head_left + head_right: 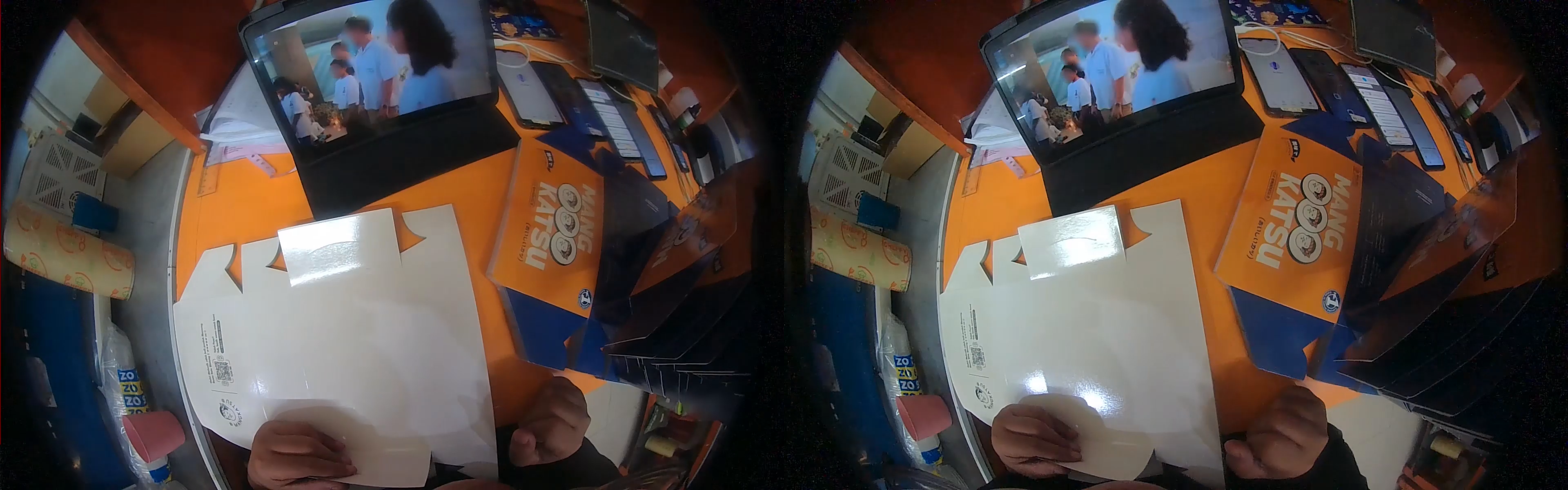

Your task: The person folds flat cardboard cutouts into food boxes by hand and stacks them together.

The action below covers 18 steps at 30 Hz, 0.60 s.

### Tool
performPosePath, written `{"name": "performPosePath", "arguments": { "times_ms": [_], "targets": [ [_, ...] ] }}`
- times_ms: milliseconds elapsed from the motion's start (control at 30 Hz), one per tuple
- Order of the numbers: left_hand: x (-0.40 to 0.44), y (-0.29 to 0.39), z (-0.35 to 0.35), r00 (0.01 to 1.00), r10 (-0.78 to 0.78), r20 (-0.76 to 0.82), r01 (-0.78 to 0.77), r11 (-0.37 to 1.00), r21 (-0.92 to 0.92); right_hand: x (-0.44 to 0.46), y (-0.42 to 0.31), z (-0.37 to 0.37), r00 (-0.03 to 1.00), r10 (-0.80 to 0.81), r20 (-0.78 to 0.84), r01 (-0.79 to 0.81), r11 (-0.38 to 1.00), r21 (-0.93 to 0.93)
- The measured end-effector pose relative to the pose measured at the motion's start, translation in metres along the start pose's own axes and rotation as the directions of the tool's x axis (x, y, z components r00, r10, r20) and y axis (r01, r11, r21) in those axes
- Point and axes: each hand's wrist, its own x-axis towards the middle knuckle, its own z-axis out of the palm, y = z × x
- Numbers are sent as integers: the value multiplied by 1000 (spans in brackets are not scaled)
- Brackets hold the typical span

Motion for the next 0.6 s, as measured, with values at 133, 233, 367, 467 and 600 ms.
{"name": "performPosePath", "arguments": {
  "times_ms": [133,233,367,467,600],
  "targets": [
    [-2,0,2,1000,-8,-15,8,1000,-20,1,-2,-1,1000,29,0,-29,1000,-5],
    [-4,-2,4,1000,-3,-31,2,999,-40,7,-4,2,1000,13,-18,-13,1000,-1],
    [-1,0,2,1000,-3,-29,2,1000,-11,4,-3,-2,1000,15,18,-15,1000,-9],
    [0,1,3,999,-13,-31,13,1000,-10,7,-3,-1,1000,-4,12,4,1000,-1],
    [-1,0,3,999,-15,-38,14,999,-30,7,1,-4,996,-69,58,70,997,-18]
  ]
}}
